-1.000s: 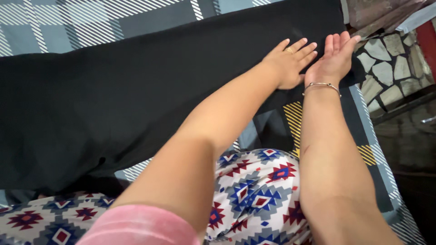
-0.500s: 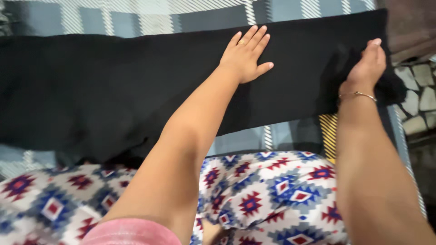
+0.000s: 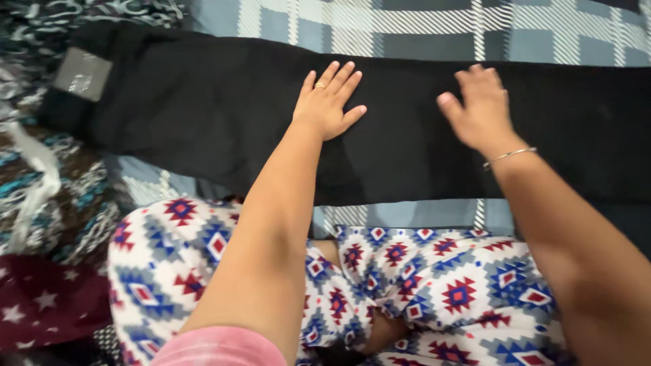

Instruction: The person folds a pair of black trousers by hand while sitting on a bed.

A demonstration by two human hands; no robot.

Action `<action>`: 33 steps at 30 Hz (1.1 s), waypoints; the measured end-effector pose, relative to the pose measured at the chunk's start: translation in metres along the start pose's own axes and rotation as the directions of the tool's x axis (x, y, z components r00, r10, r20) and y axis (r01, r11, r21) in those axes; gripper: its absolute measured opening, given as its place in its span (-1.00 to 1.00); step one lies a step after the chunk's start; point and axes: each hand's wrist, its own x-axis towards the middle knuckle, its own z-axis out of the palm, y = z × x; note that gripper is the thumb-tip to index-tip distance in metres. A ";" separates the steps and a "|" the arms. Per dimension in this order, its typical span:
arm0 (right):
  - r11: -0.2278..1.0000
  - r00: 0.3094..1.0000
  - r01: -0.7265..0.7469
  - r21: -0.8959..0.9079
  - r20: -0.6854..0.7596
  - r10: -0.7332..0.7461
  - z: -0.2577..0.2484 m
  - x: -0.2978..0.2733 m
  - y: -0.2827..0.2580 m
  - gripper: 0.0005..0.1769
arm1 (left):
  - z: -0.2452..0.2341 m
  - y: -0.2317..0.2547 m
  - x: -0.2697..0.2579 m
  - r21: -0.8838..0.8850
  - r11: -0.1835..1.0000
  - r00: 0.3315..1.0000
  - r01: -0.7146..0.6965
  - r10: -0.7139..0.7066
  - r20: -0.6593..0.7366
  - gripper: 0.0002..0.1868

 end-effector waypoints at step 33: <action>0.984 0.980 0.157 -0.085 0.139 -0.145 0.077 -0.008 -0.260 -0.06 | -0.095 -0.253 -0.147 -0.390 0.239 0.000 0.889 -0.853 -0.522 -0.07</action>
